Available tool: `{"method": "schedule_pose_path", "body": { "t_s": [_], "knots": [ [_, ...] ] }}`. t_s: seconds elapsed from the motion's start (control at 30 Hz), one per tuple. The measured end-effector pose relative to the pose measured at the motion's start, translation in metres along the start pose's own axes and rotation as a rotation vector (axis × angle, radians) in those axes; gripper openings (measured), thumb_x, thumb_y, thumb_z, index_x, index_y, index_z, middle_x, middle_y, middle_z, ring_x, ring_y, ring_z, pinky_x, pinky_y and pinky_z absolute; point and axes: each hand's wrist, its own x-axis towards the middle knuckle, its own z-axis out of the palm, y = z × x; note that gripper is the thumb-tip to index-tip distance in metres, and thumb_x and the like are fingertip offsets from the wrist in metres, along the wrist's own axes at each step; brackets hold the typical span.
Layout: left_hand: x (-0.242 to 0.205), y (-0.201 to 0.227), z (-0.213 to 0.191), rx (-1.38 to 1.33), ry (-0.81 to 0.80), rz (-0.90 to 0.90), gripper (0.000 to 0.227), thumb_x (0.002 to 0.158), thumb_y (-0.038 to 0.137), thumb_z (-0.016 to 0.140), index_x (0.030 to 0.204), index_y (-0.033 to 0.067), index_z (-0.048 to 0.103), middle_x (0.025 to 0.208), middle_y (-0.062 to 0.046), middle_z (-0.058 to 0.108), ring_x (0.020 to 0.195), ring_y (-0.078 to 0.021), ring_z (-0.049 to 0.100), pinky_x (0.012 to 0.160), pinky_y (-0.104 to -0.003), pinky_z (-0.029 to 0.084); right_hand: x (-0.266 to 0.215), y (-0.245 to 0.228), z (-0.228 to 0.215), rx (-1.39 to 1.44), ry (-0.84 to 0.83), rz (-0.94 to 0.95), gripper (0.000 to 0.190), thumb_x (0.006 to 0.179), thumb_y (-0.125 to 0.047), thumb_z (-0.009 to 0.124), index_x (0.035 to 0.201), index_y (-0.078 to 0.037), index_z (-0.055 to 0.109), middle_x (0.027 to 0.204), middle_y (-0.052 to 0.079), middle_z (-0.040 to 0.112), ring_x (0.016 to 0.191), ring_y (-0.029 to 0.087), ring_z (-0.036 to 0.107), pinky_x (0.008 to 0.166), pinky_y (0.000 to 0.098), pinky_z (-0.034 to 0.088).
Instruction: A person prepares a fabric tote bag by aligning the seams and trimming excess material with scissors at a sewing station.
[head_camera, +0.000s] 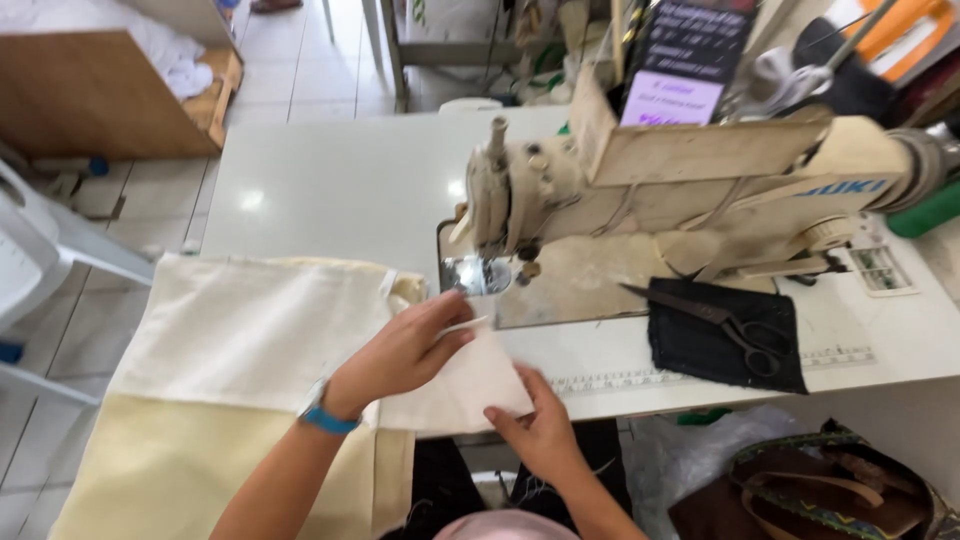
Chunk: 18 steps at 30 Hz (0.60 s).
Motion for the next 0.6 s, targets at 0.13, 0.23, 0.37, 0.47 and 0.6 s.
{"method": "schedule_pose_path", "body": {
  "t_s": [0.13, 0.23, 0.37, 0.47, 0.6],
  "knots": [
    [-0.013, 0.001, -0.015, -0.046, 0.029, -0.073, 0.015, 0.103, 0.019, 0.055, 0.098, 0.0099, 0.045, 0.084, -0.006, 0.056, 0.07, -0.0211, 0.05, 0.066, -0.034, 0.042, -0.002, 0.015, 0.004, 0.283, 0.049, -0.037, 0.029, 0.085, -0.024, 0.081, 0.1, -0.001, 0.074, 0.082, 0.006, 0.072, 0.069, 0.017, 0.069, 0.062, 0.0294, 0.063],
    [-0.019, 0.002, -0.022, -0.149, 0.232, -0.127, 0.019, 0.092, 0.013, 0.07, 0.097, 0.0085, 0.052, 0.089, -0.002, 0.056, 0.079, -0.0156, 0.05, 0.072, -0.029, 0.048, -0.001, 0.018, 0.009, 0.39, 0.1, -0.042, 0.03, 0.083, -0.022, 0.083, 0.103, -0.001, 0.075, 0.083, 0.007, 0.072, 0.065, 0.017, 0.07, 0.063, 0.0294, 0.065],
    [-0.023, -0.001, -0.03, -0.285, 0.354, -0.127, 0.016, 0.095, 0.011, 0.067, 0.099, 0.0107, 0.051, 0.086, 0.002, 0.053, 0.073, -0.0101, 0.047, 0.065, -0.024, 0.042, 0.001, 0.026, 0.018, 0.468, 0.223, -0.15, 0.041, 0.081, -0.022, 0.084, 0.116, -0.002, 0.072, 0.085, 0.011, 0.075, 0.071, 0.02, 0.07, 0.07, 0.0344, 0.065],
    [-0.024, 0.001, -0.036, -0.158, 0.341, -0.042, 0.008, 0.095, 0.005, 0.057, 0.099, 0.0109, 0.059, 0.09, -0.002, 0.058, 0.071, -0.0116, 0.049, 0.06, -0.024, 0.039, 0.002, 0.029, 0.023, 0.543, 0.253, -0.289, 0.051, 0.086, -0.016, 0.08, 0.13, -0.007, 0.058, 0.082, 0.011, 0.071, 0.076, 0.02, 0.067, 0.075, 0.0351, 0.063],
    [-0.022, 0.013, -0.043, -0.014, 0.303, 0.07, 0.034, 0.093, -0.008, 0.052, 0.106, 0.0119, 0.076, 0.093, -0.006, 0.062, 0.073, -0.0157, 0.058, 0.066, -0.026, 0.047, 0.007, 0.037, 0.028, 0.295, 0.355, -0.699, 0.023, 0.096, -0.009, 0.071, 0.117, -0.008, 0.06, 0.1, 0.005, 0.066, 0.081, 0.012, 0.065, 0.073, 0.0238, 0.058]
  ]
}}
